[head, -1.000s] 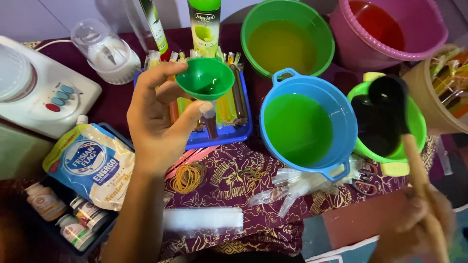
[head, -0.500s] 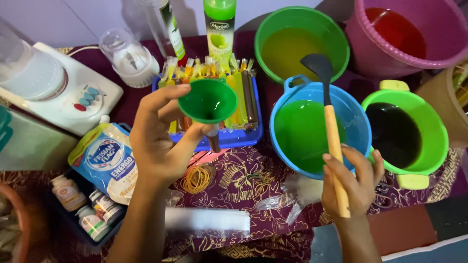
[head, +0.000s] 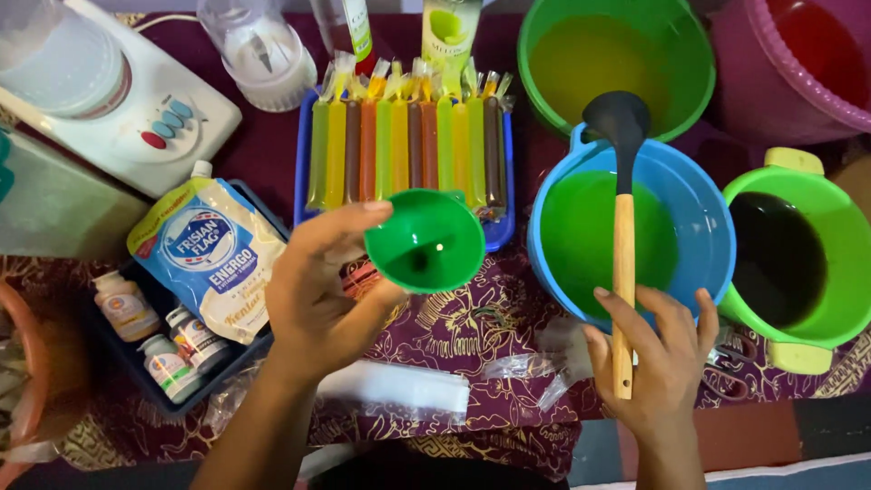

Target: Filling plastic tubes with flavored liquid and tying them with rubber bands to make ice pops.

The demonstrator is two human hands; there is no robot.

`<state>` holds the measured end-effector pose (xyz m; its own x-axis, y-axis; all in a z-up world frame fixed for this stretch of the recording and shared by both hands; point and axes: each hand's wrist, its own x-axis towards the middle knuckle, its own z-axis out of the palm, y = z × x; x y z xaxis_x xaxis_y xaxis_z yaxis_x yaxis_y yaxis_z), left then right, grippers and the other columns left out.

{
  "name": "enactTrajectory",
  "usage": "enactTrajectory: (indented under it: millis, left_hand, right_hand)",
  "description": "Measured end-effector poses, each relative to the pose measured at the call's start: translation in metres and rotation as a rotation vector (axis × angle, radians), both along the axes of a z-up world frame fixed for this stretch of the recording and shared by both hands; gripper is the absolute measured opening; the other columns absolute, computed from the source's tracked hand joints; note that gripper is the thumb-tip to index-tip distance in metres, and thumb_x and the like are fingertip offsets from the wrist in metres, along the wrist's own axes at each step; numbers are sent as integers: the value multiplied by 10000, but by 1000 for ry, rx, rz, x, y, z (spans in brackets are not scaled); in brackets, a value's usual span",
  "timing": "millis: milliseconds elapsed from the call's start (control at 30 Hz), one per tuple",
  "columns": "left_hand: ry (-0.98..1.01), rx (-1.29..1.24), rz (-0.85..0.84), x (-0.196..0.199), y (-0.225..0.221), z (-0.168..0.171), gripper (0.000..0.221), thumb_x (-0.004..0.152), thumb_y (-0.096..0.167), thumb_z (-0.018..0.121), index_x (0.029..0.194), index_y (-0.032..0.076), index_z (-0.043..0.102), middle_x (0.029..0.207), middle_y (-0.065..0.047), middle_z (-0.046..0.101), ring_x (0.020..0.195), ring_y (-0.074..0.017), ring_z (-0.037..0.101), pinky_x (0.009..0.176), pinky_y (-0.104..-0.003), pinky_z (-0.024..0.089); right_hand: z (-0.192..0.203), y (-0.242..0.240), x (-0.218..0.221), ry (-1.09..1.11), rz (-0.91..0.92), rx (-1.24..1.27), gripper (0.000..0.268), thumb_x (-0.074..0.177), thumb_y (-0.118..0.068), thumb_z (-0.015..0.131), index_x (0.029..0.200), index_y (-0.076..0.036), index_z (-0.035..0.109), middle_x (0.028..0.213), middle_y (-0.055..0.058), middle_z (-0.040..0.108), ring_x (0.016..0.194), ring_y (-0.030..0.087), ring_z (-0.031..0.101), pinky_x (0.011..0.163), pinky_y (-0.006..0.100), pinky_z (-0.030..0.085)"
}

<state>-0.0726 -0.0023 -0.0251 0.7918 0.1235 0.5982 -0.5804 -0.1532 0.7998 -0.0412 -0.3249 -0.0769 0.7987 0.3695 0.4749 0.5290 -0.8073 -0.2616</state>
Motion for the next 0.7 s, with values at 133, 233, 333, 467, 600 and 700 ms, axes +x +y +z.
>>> enactTrajectory:
  millis: [133,233,333,467,600,700]
  left_hand:
    - [30,24,0,-9,-3,-3,590,866,-107,751,1375,-7,469,1233,-189,675,979,-206,721,895,-287,629]
    - [79,88,91,-14,-3,-12,544,877,-70,771,1334,10,487,1269,-160,674,924,-186,715,839,-278,603]
    - [86,75,93,-14,-3,-16,561,862,-87,769,1345,2,497,1255,-172,670,893,-171,693,826,-266,590]
    - [104,43,60,-14,-5,-18,580,872,-94,775,1361,39,492,1175,-168,712,795,-140,683,684,-229,557]
    - [128,76,72,-16,-2,-22,602,854,-92,777,1367,54,499,1148,-160,731,630,-90,596,547,-211,465]
    - [125,37,77,-18,-3,-25,568,859,-82,777,1348,36,512,1216,-186,715,644,-80,584,549,-199,451]
  right_hand:
    - [4,2,-2,26,12,-40,426,814,-209,838,1210,-72,760,1200,166,615,1072,305,594,1310,521,162]
    - [2,2,-4,63,4,-73,503,781,-267,858,1241,-87,760,1232,169,627,1130,316,599,1321,520,108]
    - [0,0,-6,72,1,-133,539,794,-367,854,1259,-110,766,1255,161,624,1164,330,621,1314,529,46]
    - [3,-2,-7,155,18,-176,719,698,-393,900,1343,-137,711,1371,184,586,1288,365,578,1290,548,-45]
    - [5,-11,-8,323,89,-137,1133,484,-523,932,1479,-150,537,1585,234,407,1430,422,417,1225,662,-29]
    - [17,-13,-4,419,142,-125,1314,464,-635,898,1551,-88,403,1657,274,275,1527,452,266,1179,730,-20]
